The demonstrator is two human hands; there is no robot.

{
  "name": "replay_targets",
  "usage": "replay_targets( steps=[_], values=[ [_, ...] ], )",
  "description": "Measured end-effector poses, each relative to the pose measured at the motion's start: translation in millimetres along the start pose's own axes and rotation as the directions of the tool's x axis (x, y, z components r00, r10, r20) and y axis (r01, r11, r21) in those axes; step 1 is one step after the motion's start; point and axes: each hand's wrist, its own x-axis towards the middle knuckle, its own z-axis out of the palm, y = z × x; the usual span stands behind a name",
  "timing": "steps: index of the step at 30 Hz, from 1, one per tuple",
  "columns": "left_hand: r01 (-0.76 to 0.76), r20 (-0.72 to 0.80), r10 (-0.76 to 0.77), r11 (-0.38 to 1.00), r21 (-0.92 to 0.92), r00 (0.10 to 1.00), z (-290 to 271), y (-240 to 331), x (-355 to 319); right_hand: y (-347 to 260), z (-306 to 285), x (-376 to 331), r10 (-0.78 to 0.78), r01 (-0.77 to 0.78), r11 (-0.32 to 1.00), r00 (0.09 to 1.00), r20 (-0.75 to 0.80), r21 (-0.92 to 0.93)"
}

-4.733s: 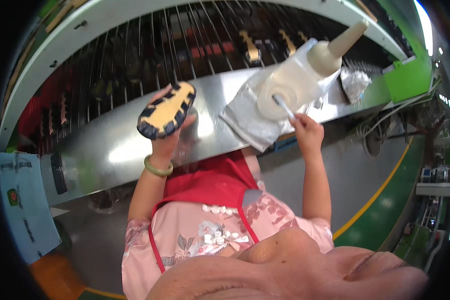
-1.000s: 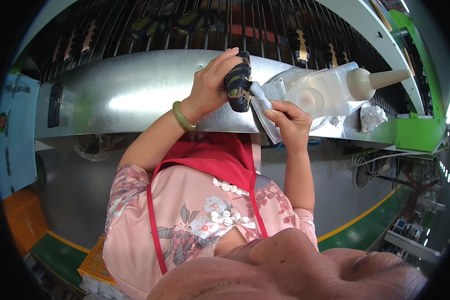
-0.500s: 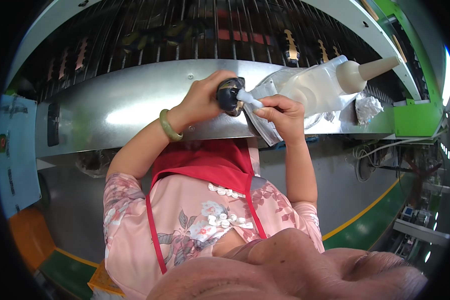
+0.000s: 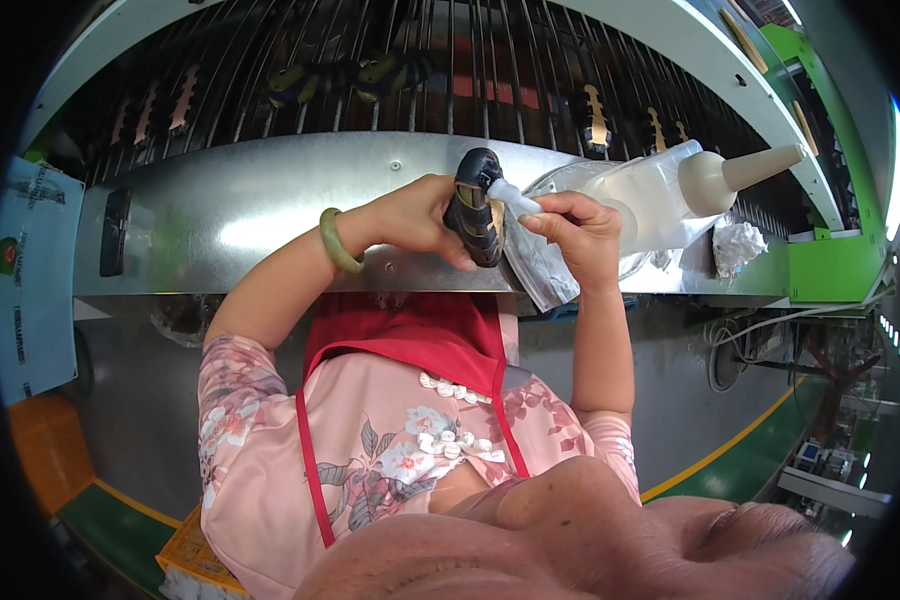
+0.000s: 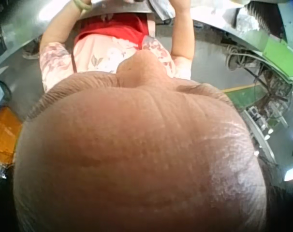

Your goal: The person takes shoes from a conveyor rack, applies liquid along their edges using a small brush dipped into a dispenser, and places the shoes back onto the conveyor rack.

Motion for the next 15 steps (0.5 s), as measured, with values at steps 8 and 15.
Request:
replay_targets(
  steps=[8, 15],
  values=[
    [0.02, 0.218, 0.036, 0.969, -0.246, 0.975, -8, -8, 1, -4, -5, 5, 0.018, -0.018, 0.998, 1.0, 0.003, -0.067],
    [0.034, 0.252, 0.061, 0.935, -0.354, 0.966, -8, -18, -4, -4, -14, 7, 0.064, -0.061, 0.973, 0.998, 0.009, -0.222]
  ],
)
